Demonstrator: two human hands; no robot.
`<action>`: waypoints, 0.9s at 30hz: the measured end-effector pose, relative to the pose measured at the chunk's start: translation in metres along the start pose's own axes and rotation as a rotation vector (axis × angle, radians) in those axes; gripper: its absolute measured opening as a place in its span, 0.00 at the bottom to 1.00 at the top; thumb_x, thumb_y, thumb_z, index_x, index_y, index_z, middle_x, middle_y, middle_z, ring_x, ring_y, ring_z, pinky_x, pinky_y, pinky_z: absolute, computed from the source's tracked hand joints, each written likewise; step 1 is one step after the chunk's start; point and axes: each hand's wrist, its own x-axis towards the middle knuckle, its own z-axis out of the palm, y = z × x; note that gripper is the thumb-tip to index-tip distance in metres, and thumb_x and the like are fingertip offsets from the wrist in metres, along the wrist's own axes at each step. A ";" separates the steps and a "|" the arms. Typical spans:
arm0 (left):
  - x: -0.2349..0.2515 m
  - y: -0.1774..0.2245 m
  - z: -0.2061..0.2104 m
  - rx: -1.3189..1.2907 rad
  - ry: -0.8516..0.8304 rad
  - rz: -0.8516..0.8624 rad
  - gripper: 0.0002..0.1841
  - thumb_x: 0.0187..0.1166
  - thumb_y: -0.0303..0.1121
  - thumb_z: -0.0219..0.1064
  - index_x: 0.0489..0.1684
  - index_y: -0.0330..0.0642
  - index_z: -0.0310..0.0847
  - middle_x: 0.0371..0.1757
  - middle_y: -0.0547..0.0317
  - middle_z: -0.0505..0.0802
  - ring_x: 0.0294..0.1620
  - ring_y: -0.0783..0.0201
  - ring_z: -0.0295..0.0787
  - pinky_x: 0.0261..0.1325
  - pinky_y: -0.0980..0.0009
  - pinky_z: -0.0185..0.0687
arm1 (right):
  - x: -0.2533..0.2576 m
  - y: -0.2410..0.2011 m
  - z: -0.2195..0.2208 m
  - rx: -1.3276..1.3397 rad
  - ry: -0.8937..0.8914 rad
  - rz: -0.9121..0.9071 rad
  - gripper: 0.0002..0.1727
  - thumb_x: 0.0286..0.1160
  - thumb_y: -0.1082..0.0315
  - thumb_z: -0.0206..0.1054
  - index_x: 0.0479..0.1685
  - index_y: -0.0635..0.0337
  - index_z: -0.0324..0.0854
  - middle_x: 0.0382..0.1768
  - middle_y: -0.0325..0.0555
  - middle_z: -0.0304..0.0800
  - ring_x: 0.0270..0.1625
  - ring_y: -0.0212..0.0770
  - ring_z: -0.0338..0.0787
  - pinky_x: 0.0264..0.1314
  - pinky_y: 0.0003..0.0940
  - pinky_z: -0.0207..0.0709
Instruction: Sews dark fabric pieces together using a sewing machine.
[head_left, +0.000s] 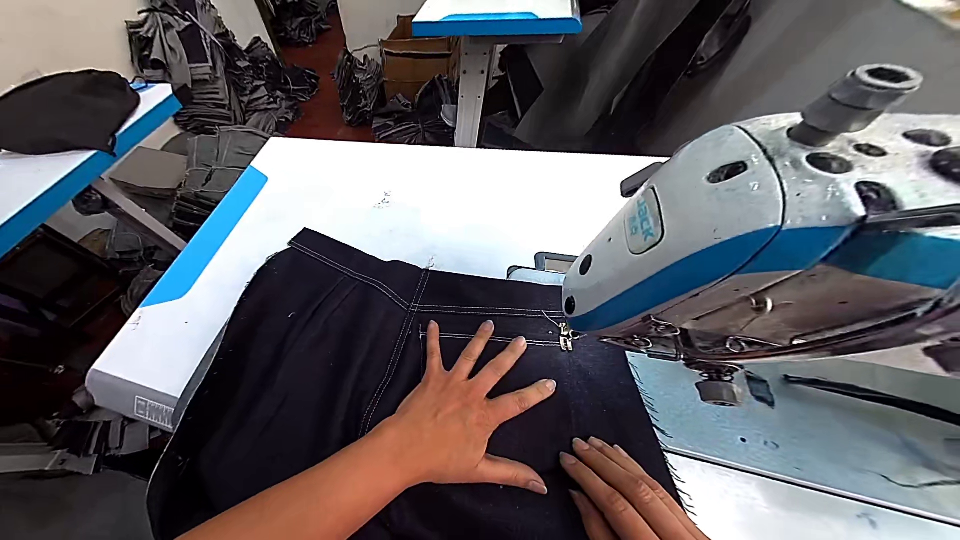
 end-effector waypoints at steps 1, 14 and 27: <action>0.000 -0.001 0.001 0.001 0.012 0.005 0.48 0.67 0.84 0.43 0.93 0.81 0.49 0.97 0.53 0.50 0.96 0.34 0.26 0.73 0.09 0.19 | 0.000 -0.003 -0.002 0.011 -0.019 0.018 0.15 0.85 0.68 0.62 0.62 0.64 0.87 0.63 0.60 0.91 0.74 0.53 0.86 0.84 0.40 0.70; 0.003 -0.012 0.008 0.052 0.156 0.049 0.44 0.67 0.85 0.43 0.89 0.87 0.58 0.95 0.53 0.59 0.95 0.31 0.40 0.72 0.08 0.25 | -0.003 0.002 0.001 -0.048 0.017 -0.027 0.20 0.89 0.64 0.56 0.69 0.60 0.85 0.69 0.52 0.89 0.77 0.47 0.85 0.84 0.37 0.72; 0.058 -0.058 -0.014 0.047 0.102 0.066 0.44 0.66 0.85 0.40 0.89 0.88 0.57 0.95 0.48 0.57 0.95 0.28 0.35 0.72 0.09 0.23 | 0.054 0.048 0.008 -0.097 0.018 -0.045 0.21 0.87 0.63 0.55 0.70 0.57 0.86 0.73 0.44 0.88 0.79 0.41 0.83 0.81 0.33 0.74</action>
